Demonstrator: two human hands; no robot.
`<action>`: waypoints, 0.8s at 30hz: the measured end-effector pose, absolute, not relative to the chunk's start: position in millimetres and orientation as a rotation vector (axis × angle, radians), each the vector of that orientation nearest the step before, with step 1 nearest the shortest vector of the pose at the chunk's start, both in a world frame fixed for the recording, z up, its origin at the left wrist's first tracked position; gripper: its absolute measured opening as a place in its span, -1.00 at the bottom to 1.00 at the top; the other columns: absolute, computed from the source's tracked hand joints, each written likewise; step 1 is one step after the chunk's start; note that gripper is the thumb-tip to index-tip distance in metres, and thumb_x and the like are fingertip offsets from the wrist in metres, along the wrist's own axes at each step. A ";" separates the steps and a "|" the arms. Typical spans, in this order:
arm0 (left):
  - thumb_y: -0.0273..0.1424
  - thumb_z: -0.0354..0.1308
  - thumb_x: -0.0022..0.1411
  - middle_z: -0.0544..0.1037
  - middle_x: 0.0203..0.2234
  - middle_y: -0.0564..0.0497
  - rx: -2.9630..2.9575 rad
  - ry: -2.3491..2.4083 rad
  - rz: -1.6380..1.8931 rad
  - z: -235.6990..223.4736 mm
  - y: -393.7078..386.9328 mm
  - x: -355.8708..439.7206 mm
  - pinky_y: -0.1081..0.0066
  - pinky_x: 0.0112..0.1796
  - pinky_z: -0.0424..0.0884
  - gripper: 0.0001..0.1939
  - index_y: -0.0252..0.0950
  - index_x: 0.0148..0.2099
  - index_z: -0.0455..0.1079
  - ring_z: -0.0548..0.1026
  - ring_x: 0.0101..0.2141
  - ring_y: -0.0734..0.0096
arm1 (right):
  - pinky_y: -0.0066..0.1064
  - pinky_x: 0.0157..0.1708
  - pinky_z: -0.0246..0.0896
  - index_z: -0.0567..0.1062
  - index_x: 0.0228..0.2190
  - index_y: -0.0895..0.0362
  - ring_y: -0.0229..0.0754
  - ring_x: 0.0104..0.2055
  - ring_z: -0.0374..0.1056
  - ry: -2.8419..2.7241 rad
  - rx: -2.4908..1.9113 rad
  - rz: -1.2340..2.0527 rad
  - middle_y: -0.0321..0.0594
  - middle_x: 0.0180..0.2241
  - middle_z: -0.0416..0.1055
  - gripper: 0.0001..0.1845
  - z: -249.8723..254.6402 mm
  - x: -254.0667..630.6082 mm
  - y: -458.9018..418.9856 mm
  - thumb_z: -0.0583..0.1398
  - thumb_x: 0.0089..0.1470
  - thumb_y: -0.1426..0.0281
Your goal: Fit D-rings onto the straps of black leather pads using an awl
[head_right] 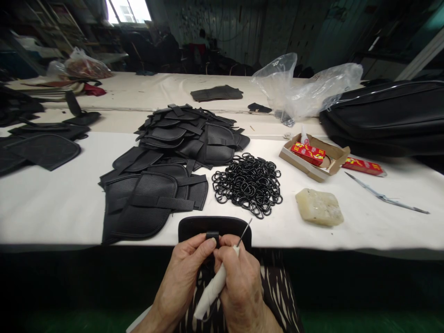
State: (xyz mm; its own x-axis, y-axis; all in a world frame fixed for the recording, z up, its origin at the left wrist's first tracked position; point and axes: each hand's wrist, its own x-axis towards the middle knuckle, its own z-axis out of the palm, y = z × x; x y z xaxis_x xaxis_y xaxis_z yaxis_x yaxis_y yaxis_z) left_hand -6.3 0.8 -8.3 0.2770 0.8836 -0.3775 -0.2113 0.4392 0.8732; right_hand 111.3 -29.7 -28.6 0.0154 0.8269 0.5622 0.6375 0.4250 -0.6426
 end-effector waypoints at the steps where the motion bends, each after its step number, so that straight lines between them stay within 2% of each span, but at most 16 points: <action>1: -0.25 0.14 0.17 0.36 -0.52 0.08 0.805 1.023 0.853 -8.7 0.9 -6.1 0.49 -0.38 0.23 -0.75 -0.35 -0.40 0.42 0.28 -0.43 0.50 | -0.47 -0.42 0.26 0.36 -0.38 0.14 -0.23 -0.35 0.36 -1.709 -1.293 0.234 -0.10 -0.28 0.36 -0.84 -29.2 111.8 -30.4 0.07 0.12 0.61; 11: -0.24 0.16 0.16 0.37 -0.53 0.08 0.805 1.027 0.855 -7.3 2.4 -5.4 0.50 -0.38 0.24 -0.74 -0.35 -0.40 0.44 0.28 -0.43 0.50 | -0.46 -0.46 0.26 0.37 -0.40 0.13 -0.23 -0.39 0.35 -1.721 -1.316 0.228 -0.10 -0.29 0.36 -0.83 -30.7 112.0 -31.4 0.06 0.13 0.60; 19: -0.26 0.16 0.16 0.45 -0.49 0.03 0.799 1.021 0.864 -7.3 2.1 -5.3 0.48 -0.34 0.28 -0.76 -0.34 -0.27 0.52 0.33 -0.41 0.47 | -0.49 -0.45 0.28 0.35 -0.41 0.14 -0.26 -0.39 0.37 -1.678 -1.301 0.215 -0.12 -0.31 0.37 -0.84 -26.2 112.2 -30.9 0.07 0.11 0.60; 24: -0.25 0.17 0.16 0.41 -0.55 0.06 0.774 1.021 0.862 -5.5 2.4 -4.6 0.52 -0.42 0.25 -0.75 -0.35 -0.35 0.50 0.29 -0.49 0.53 | -0.43 -0.45 0.31 0.40 -0.42 0.14 -0.18 -0.33 0.40 -1.784 -1.308 0.114 -0.05 -0.29 0.39 -0.83 -28.7 113.6 -31.3 0.06 0.13 0.57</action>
State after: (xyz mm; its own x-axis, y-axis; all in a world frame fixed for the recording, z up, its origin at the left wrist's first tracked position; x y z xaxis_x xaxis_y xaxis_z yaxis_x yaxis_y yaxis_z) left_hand -4.6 2.4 -5.5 0.2711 0.8807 -0.3885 -0.2350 0.4520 0.8605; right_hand 113.6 -31.3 -28.7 -0.0422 0.8025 0.5951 0.7201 0.4374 -0.5387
